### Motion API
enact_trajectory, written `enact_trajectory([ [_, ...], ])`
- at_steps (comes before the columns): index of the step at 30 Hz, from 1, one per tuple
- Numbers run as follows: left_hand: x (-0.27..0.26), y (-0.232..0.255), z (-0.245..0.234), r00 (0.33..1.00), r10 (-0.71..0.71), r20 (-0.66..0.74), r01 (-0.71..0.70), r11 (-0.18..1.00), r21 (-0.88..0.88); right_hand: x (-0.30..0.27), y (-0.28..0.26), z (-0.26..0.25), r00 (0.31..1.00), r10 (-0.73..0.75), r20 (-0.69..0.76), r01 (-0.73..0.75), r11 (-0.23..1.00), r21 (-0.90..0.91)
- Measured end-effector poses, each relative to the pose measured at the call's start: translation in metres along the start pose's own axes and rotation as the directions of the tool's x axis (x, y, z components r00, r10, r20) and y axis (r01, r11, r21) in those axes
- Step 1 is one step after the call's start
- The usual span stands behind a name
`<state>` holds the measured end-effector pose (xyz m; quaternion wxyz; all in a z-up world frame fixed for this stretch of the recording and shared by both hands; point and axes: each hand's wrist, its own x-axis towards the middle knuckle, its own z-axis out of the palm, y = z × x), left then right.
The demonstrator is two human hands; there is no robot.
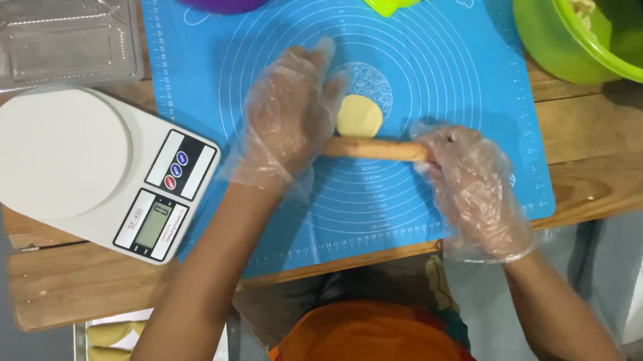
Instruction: Rolling a small piece of dough into a flat circle using a rolling pin on a silicone mat
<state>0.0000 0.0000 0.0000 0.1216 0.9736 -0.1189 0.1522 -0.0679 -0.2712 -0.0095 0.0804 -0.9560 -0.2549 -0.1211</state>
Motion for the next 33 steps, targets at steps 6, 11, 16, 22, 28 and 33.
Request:
enact_trajectory([
  [6, -0.009, 0.017, -0.013, 0.987, -0.023, 0.159, 0.015, 0.999, 0.048, 0.040, -0.003, -0.003, 0.991, 0.013, 0.137, -0.016, 1.000, 0.023],
  [11, 0.012, 0.001, 0.030, 0.998, 0.034, 0.052, -0.039, 0.995, 0.096, 0.062, 0.002, 0.003, 0.994, -0.104, -0.029, 0.105, 0.993, 0.048],
  [16, 0.045, -0.005, 0.041, 0.994, -0.006, 0.105, 0.006, 1.000, 0.001, 0.099, 0.013, 0.011, 0.965, 0.153, 0.214, -0.171, 0.983, 0.066],
  [22, 0.055, -0.010, 0.053, 0.986, -0.011, -0.167, 0.028, 0.995, 0.095, 0.109, 0.034, 0.029, 1.000, -0.001, -0.014, 0.000, 0.998, -0.065],
  [28, 0.022, 0.001, 0.029, 0.994, -0.079, 0.075, 0.077, 0.997, 0.020, 0.097, -0.009, -0.006, 0.952, 0.170, 0.254, -0.166, 0.985, -0.039],
  [33, -0.012, 0.010, 0.023, 0.974, -0.085, 0.211, 0.059, 0.990, 0.126, 0.057, -0.009, 0.001, 0.986, 0.047, 0.161, -0.044, 0.999, -0.024],
])
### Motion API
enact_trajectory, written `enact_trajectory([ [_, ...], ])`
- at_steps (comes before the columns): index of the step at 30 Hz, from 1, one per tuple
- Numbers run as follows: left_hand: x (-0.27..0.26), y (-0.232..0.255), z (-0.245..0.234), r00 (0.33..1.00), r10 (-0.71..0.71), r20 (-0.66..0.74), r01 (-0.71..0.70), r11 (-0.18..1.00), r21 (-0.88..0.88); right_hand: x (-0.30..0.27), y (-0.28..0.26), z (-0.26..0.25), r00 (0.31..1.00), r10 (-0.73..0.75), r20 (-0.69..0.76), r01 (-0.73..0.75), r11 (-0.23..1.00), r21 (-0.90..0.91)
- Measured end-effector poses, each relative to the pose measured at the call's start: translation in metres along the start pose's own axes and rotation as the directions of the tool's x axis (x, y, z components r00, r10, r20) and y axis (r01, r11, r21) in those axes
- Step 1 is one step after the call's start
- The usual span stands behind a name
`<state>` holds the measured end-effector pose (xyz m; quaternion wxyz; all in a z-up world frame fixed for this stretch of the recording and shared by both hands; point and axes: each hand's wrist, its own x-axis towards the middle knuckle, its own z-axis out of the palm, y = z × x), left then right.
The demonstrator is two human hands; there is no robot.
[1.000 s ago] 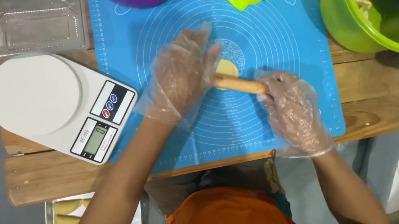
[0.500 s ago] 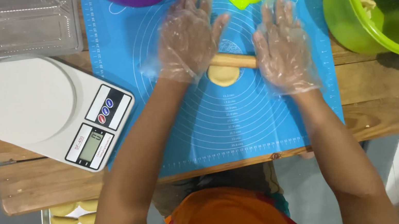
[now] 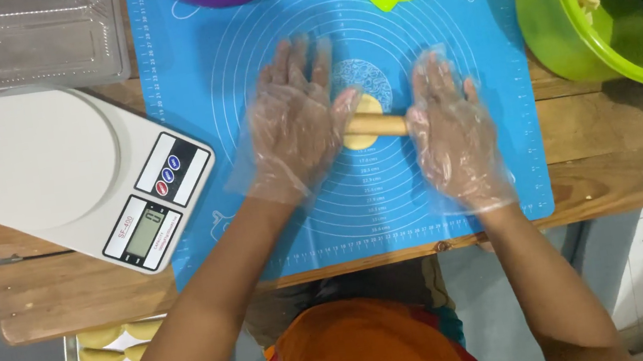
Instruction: Rolling a small piece of dough into a flat circle using a rolling pin on a silicone mat
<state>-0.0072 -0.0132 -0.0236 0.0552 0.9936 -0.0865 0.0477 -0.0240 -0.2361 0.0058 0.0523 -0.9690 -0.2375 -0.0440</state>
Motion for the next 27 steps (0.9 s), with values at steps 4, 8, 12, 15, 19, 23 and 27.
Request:
enact_trajectory([
  [4, -0.029, 0.007, -0.031, 0.999, 0.028, -0.046, -0.025, 0.998, 0.059, -0.022, -0.016, -0.008, 0.998, -0.034, -0.048, 0.035, 0.999, 0.019],
  [8, -0.034, 0.012, -0.060, 0.971, -0.001, 0.238, 0.012, 0.999, -0.043, -0.024, -0.034, -0.029, 0.986, 0.103, 0.129, -0.100, 0.995, -0.029],
  [12, -0.015, 0.009, -0.047, 0.974, 0.009, 0.227, 0.001, 0.999, -0.042, -0.010, -0.026, -0.033, 0.995, 0.053, 0.085, -0.060, 0.995, 0.083],
  [15, 0.012, 0.002, -0.022, 0.990, 0.037, 0.135, -0.047, 0.996, 0.075, 0.000, 0.005, 0.007, 0.990, -0.031, -0.137, 0.036, 0.999, 0.039],
  [19, 0.041, -0.004, -0.002, 0.999, -0.019, 0.027, 0.022, 0.993, -0.113, 0.038, 0.000, -0.014, 0.993, 0.114, 0.033, -0.116, 0.988, 0.101],
  [23, 0.069, -0.009, 0.009, 0.962, -0.010, -0.271, 0.004, 1.000, -0.022, 0.064, 0.016, -0.013, 0.981, 0.173, 0.084, -0.181, 0.978, 0.105],
  [27, 0.074, -0.011, 0.015, 0.954, -0.056, -0.295, 0.028, 0.995, -0.096, 0.069, 0.017, -0.013, 0.978, 0.184, 0.102, -0.198, 0.969, 0.146],
])
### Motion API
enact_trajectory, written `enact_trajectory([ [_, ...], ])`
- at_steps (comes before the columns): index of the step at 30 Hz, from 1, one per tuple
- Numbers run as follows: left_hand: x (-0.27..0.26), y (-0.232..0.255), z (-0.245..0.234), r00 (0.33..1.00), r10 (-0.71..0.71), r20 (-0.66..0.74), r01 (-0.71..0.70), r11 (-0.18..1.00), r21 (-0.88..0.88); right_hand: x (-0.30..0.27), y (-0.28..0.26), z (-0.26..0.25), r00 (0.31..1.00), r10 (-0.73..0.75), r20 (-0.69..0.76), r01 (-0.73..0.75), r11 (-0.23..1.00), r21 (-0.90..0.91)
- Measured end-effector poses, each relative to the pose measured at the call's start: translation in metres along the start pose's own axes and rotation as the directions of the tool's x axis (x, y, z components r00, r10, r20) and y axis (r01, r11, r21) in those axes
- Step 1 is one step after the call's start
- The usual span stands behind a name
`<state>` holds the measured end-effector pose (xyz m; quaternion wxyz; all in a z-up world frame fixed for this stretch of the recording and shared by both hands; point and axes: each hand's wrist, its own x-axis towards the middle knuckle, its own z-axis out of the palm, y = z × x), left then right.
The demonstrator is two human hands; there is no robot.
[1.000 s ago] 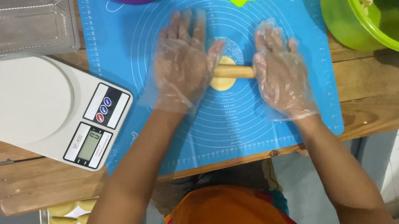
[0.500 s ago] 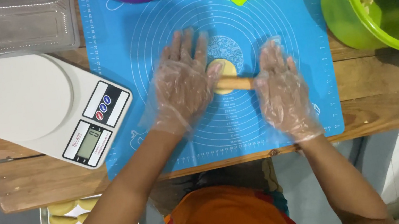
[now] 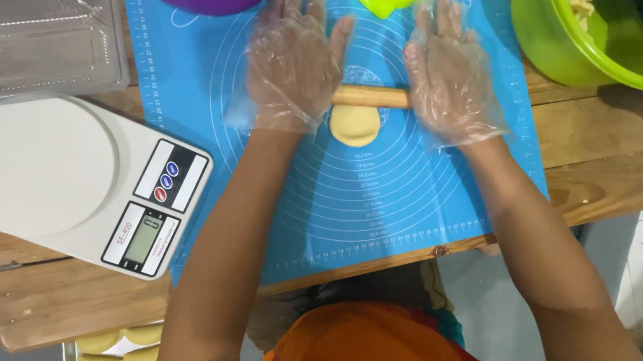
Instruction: Rolling a small piece of dough into a flat circle using a rolling pin on a silicone mat
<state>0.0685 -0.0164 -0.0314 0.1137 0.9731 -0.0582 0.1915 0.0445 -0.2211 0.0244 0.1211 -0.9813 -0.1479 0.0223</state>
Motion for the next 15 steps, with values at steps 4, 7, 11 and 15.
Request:
enact_trajectory([
  [4, -0.020, 0.006, -0.027, 0.991, -0.027, 0.128, 0.026, 1.000, 0.005, -0.022, -0.018, -0.003, 0.998, -0.037, -0.040, 0.032, 0.992, -0.120],
  [7, -0.043, 0.008, -0.035, 0.912, 0.001, 0.410, -0.002, 1.000, 0.002, -0.044, -0.019, 0.004, 1.000, -0.025, -0.018, 0.023, 0.994, -0.107],
  [11, -0.072, 0.016, -0.046, 0.958, -0.007, 0.288, -0.014, 0.997, 0.071, -0.065, -0.013, 0.013, 0.994, -0.093, -0.059, 0.087, 0.991, -0.100],
  [15, -0.082, 0.024, -0.088, 0.857, -0.004, 0.515, -0.050, 0.995, 0.091, -0.086, -0.021, 0.007, 0.997, -0.055, 0.046, 0.060, 0.992, -0.109],
])
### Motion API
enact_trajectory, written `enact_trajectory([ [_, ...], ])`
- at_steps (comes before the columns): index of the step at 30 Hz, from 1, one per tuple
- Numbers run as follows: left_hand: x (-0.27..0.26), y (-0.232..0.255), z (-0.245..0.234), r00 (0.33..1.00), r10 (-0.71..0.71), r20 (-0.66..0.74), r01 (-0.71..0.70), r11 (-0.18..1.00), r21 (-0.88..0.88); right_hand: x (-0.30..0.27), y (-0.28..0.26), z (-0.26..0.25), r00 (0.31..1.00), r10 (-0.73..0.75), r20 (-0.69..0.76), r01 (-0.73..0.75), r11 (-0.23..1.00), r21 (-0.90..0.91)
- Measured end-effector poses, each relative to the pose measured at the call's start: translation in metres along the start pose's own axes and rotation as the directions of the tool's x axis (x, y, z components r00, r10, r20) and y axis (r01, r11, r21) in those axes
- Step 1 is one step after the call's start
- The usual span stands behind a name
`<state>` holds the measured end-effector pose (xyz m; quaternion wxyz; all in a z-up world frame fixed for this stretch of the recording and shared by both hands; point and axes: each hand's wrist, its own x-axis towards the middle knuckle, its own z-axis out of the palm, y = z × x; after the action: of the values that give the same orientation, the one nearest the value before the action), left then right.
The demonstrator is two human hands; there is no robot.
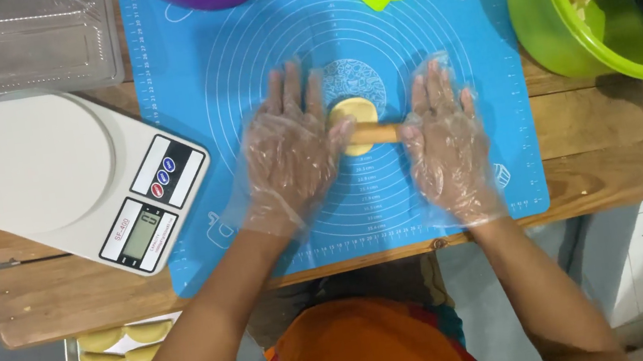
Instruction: Rolling a small piece of dough into a flat circle using a rolling pin on a silicone mat
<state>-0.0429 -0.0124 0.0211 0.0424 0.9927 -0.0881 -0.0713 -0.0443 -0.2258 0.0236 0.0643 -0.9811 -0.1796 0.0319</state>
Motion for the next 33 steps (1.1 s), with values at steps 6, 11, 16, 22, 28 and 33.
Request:
enact_trajectory([
  [6, -0.028, 0.003, -0.001, 0.997, 0.067, 0.049, -0.067, 0.998, 0.009, -0.021, -0.003, 0.005, 0.999, 0.031, -0.041, -0.028, 0.997, 0.070],
  [11, -0.037, 0.007, -0.001, 0.998, 0.062, 0.004, -0.062, 0.997, 0.047, -0.032, -0.004, 0.007, 0.999, 0.041, -0.034, -0.039, 0.998, 0.057],
  [16, -0.014, 0.006, 0.026, 0.987, 0.117, -0.114, -0.108, 0.991, 0.083, -0.046, -0.008, 0.004, 0.998, 0.012, -0.055, -0.008, 0.997, 0.071],
  [22, 0.044, 0.007, 0.066, 0.810, 0.256, -0.527, -0.254, 0.964, 0.078, -0.070, -0.012, 0.000, 0.998, -0.059, -0.037, 0.060, 0.998, 0.036],
  [28, 0.055, 0.021, 0.048, 0.942, 0.175, -0.285, -0.223, 0.964, -0.147, -0.076, -0.005, 0.005, 0.968, -0.210, -0.137, 0.204, 0.977, -0.056],
  [33, 0.052, 0.011, 0.001, 0.999, 0.050, -0.016, -0.047, 0.732, -0.679, -0.071, 0.004, 0.020, 0.903, -0.300, -0.308, 0.310, 0.951, -0.017],
])
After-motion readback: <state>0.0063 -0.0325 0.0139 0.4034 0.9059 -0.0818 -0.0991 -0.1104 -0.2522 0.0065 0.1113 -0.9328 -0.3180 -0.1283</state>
